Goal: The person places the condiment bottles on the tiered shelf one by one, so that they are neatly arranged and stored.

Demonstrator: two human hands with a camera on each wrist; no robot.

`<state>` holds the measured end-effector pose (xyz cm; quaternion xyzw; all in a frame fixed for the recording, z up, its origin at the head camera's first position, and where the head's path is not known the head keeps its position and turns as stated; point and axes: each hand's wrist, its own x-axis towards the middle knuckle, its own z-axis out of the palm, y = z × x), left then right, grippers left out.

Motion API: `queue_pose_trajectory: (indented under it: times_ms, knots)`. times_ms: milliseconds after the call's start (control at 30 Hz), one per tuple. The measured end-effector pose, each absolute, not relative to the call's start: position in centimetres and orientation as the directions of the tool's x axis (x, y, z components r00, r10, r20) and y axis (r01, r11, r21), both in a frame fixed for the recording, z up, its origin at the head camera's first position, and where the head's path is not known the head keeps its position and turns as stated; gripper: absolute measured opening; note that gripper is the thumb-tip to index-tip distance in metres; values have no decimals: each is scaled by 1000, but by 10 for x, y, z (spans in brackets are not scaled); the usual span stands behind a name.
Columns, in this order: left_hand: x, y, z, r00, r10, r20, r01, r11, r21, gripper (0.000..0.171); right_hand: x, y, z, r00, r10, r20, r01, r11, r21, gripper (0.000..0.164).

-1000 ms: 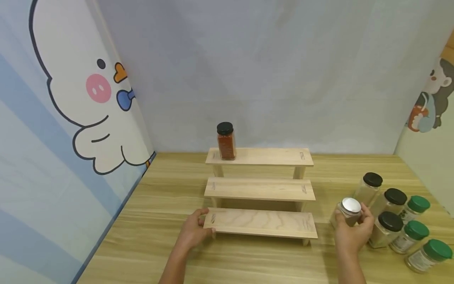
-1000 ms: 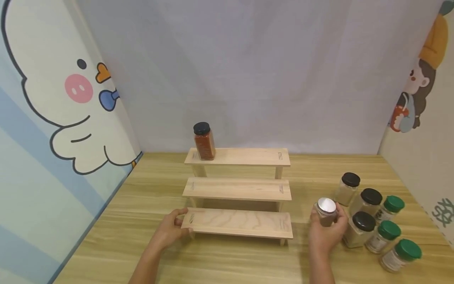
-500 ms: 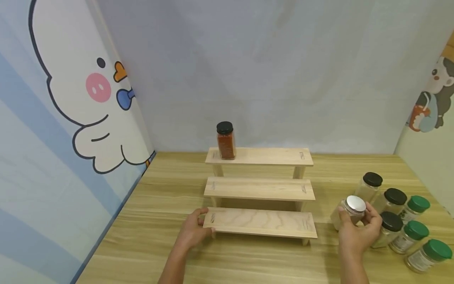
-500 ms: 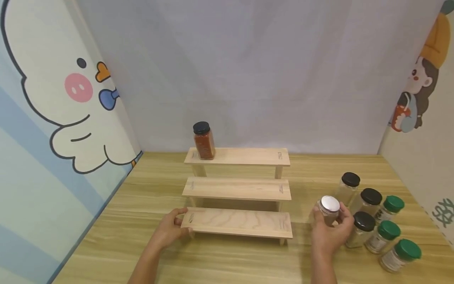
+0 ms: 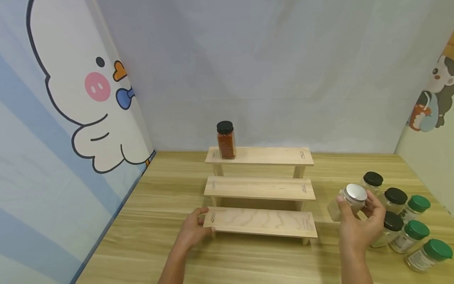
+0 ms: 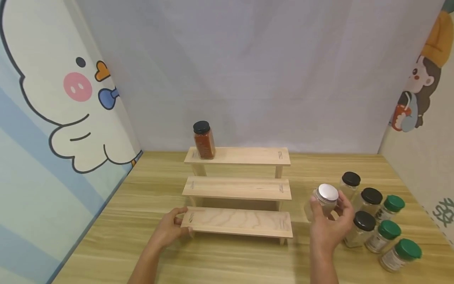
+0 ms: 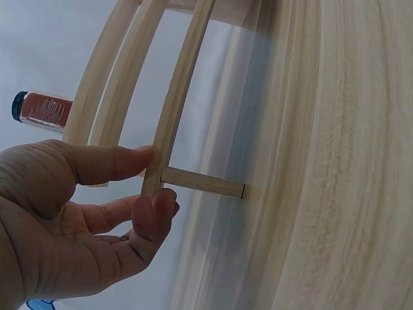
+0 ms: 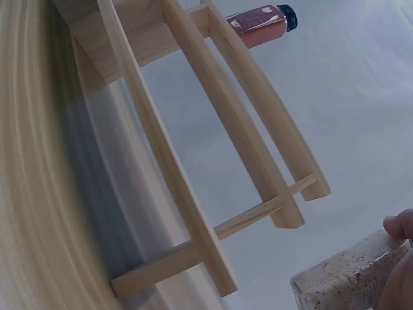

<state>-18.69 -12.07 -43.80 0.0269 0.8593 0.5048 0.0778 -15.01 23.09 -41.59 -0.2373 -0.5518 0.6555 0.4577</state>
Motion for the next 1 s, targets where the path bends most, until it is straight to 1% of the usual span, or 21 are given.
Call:
queue_pose_trajectory:
  times_ms: [100, 200, 333, 533, 667, 867, 1000]
  knots:
    - [-187, -121, -438, -987, 123, -103, -30, 490, 871, 63, -148, 229, -406, -507, 834, 218, -358, 27, -933, 58]
    - [-188, -120, -439, -987, 127, -97, -23, 490, 871, 63, -147, 227, -397, -528, 809, 256, -389, 38, -920, 57]
    - [-188, -121, -439, -987, 135, -84, -7, 494, 869, 63, -146, 224, -387, -543, 783, 304, -426, 55, -903, 56]
    - [-188, -121, -439, -987, 137, -82, -3, 499, 867, 62, -143, 215, -377, -564, 768, 304, -448, 26, -894, 53]
    - [-187, -121, -438, -988, 132, -86, -7, 506, 862, 62, -143, 209, -369, -574, 749, 331, -474, 25, -880, 50]
    - [-186, -121, -438, -986, 139, -90, -12, 479, 878, 64, -147, 199, -362, -621, 701, 350, -493, -3, -870, 50]
    - [-186, -122, -439, -987, 136, -87, -9, 488, 873, 64, -152, 194, -360, -623, 687, 374, -506, 10, -862, 49]
